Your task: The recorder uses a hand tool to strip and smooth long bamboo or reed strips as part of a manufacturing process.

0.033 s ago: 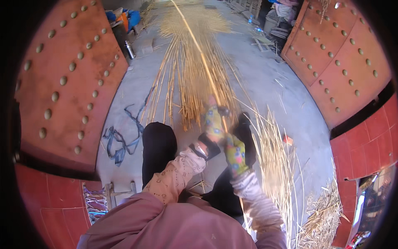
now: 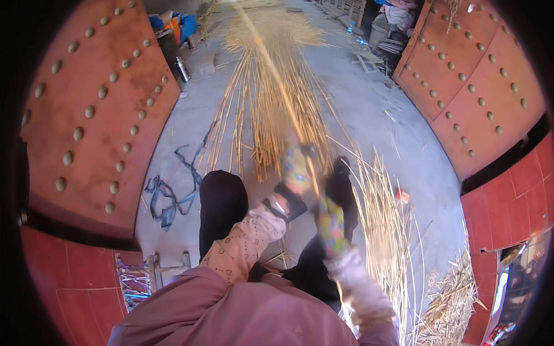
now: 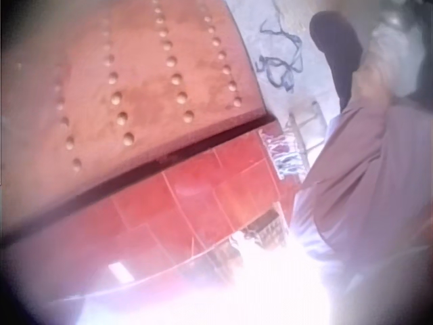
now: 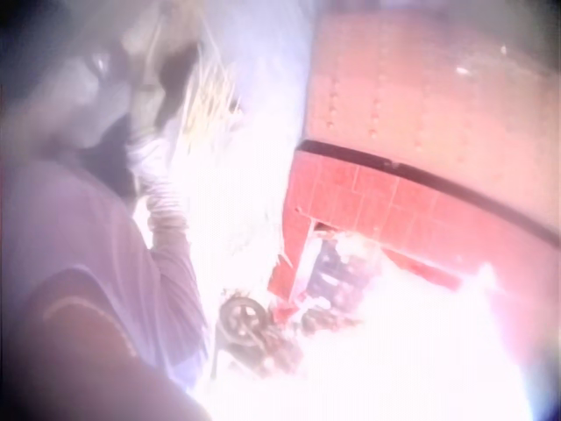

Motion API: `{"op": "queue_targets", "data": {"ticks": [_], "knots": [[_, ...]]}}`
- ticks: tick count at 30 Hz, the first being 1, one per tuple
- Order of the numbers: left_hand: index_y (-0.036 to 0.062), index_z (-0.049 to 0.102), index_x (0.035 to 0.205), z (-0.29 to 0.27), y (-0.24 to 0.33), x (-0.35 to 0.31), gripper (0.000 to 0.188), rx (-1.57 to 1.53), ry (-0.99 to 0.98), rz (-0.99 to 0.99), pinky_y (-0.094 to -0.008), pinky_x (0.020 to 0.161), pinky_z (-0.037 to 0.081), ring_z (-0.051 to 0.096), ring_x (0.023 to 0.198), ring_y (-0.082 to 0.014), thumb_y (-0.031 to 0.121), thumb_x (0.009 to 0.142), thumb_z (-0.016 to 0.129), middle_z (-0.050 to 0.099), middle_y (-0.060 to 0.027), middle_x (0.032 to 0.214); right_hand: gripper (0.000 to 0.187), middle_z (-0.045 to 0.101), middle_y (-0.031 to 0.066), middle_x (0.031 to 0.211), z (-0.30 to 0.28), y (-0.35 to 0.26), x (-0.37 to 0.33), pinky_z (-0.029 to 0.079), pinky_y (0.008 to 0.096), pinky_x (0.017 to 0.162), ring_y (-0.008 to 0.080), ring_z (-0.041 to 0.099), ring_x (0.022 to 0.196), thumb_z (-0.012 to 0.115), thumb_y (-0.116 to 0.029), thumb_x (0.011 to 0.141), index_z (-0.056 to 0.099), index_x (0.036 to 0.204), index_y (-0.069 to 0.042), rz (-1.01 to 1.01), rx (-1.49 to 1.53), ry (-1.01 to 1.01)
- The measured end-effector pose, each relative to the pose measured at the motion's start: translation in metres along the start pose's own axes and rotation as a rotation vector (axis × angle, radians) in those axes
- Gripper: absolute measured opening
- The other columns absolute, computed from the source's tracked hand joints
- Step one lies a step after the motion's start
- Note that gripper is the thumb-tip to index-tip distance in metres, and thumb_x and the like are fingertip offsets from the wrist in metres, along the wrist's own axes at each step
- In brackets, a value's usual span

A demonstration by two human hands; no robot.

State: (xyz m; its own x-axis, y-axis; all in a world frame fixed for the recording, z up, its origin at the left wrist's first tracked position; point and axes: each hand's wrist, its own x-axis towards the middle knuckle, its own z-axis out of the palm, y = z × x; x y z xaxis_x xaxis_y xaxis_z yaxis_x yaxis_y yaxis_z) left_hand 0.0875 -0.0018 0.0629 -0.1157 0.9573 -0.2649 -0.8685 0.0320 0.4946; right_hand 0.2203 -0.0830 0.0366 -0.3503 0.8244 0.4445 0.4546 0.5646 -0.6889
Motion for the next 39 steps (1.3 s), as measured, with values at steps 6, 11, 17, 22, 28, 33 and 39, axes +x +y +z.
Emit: {"op": "queue_targets", "data": {"ticks": [6, 11, 17, 22, 28, 33, 39], "knots": [[0.0135, 0.049, 0.085, -0.065, -0.027, 0.065, 0.035, 0.157, 0.214, 0.267, -0.0227, 0.046, 0.038, 0.043, 0.058, -0.0080, 0.047, 0.083, 0.039, 0.045, 0.0009, 0.072, 0.037, 0.052, 0.0034, 0.055, -0.077, -0.005, -0.173, 0.033, 0.0226, 0.039, 0.0086, 0.045, 0.046, 0.038, -0.034, 0.087, 0.055, 0.075, -0.003, 0.729, 0.133, -0.073], [0.0144, 0.047, 0.067, -0.027, -0.030, -0.008, 0.040, -0.112, 0.209, -0.042, -0.0205, 0.035, 0.034, 0.042, 0.039, -0.0090, 0.053, 0.077, 0.046, 0.043, 0.0036, 0.050, 0.035, 0.046, -0.0020, 0.055, -0.076, -0.022, -0.141, 0.025, 0.0163, 0.031, 0.0024, 0.032, 0.035, 0.047, -0.038, 0.083, 0.055, 0.079, -0.004, 1.068, 0.935, -0.253], [0.0107, 0.048, 0.062, -0.020, -0.050, -0.009, 0.048, -0.071, 0.211, -0.072, -0.0212, 0.031, 0.032, 0.041, 0.036, -0.0123, 0.057, 0.074, 0.048, 0.043, 0.0003, 0.048, 0.030, 0.035, -0.0028, 0.046, -0.017, 0.006, -0.017, 0.024, 0.0202, 0.031, 0.0059, 0.033, 0.035, 0.044, -0.034, 0.085, 0.049, 0.073, -0.006, 0.941, 0.942, -0.273], [0.0108, 0.052, 0.072, -0.105, -0.016, 0.055, 0.049, 0.814, 0.220, 0.903, -0.0203, 0.040, 0.034, 0.043, 0.050, -0.0091, 0.059, 0.075, 0.044, 0.045, 0.0024, 0.058, 0.019, 0.041, -0.0030, 0.051, -0.024, 0.013, -0.135, 0.024, 0.0194, 0.031, 0.0047, 0.035, 0.035, 0.046, -0.021, 0.084, 0.051, 0.082, -0.003, 0.900, 0.910, -0.248], [0.0140, 0.044, 0.061, -0.054, -0.002, 0.006, 0.045, -0.061, 0.441, 0.031, -0.0210, 0.034, 0.032, 0.040, 0.037, -0.0105, 0.056, 0.077, 0.044, 0.041, 0.0014, 0.048, 0.026, 0.035, -0.0019, 0.047, -0.111, -0.030, -0.178, 0.019, 0.0197, 0.031, 0.0053, 0.027, 0.034, 0.041, -0.021, 0.086, 0.052, 0.079, 0.002, 1.368, 1.033, -0.508], [0.0152, 0.043, 0.060, -0.053, -0.052, -0.028, 0.047, -0.067, 0.387, 0.023, -0.0220, 0.031, 0.032, 0.040, 0.034, -0.0111, 0.060, 0.074, 0.044, 0.040, 0.0022, 0.046, 0.035, 0.042, -0.0029, 0.052, -0.046, -0.039, -0.057, 0.027, 0.0164, 0.033, 0.0041, 0.037, 0.038, 0.042, -0.036, 0.085, 0.052, 0.087, -0.002, 1.023, 1.045, -0.426], [0.0148, 0.050, 0.070, -0.118, -0.044, 0.047, 0.041, -0.027, 0.264, 0.208, -0.0236, 0.039, 0.038, 0.046, 0.046, -0.0104, 0.056, 0.076, 0.046, 0.047, 0.0013, 0.055, 0.017, 0.044, -0.0001, 0.062, -0.019, -0.032, -0.064, 0.030, 0.0173, 0.035, 0.0033, 0.036, 0.042, 0.050, -0.021, 0.081, 0.049, 0.085, -0.005, 1.140, 1.034, -0.394]]}}
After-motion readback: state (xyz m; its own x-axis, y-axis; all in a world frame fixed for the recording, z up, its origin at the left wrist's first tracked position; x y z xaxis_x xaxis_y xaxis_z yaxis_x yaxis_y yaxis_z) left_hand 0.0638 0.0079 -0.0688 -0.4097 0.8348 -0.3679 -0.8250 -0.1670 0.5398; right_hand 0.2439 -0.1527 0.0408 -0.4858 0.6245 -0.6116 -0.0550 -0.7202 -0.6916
